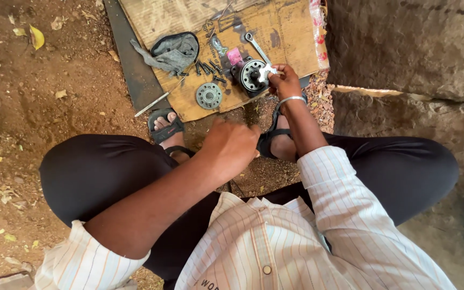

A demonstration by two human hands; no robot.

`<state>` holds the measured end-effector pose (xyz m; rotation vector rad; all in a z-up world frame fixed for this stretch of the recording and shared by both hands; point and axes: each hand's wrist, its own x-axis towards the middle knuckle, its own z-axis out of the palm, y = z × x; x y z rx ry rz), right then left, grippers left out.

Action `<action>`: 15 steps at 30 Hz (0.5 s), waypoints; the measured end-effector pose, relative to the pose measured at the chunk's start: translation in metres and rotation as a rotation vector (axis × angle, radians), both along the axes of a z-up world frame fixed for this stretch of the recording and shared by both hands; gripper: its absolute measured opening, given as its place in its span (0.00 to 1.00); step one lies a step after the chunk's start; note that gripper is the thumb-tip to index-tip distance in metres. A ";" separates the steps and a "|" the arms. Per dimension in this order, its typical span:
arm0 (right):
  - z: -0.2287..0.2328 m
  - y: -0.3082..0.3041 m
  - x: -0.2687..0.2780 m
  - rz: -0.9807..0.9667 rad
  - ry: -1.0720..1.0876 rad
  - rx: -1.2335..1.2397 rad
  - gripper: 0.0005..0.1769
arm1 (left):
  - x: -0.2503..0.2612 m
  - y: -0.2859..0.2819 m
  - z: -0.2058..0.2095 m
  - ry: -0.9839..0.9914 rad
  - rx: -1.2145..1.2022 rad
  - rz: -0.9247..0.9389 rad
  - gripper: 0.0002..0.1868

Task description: Assembling and inspecting mechanical gear components and metal plates on a wooden workbench.

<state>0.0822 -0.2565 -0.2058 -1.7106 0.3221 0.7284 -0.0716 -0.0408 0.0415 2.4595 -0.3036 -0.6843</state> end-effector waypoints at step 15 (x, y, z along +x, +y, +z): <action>-0.035 -0.004 -0.017 0.012 -0.146 -0.009 0.13 | -0.003 -0.008 -0.006 -0.003 0.007 0.017 0.16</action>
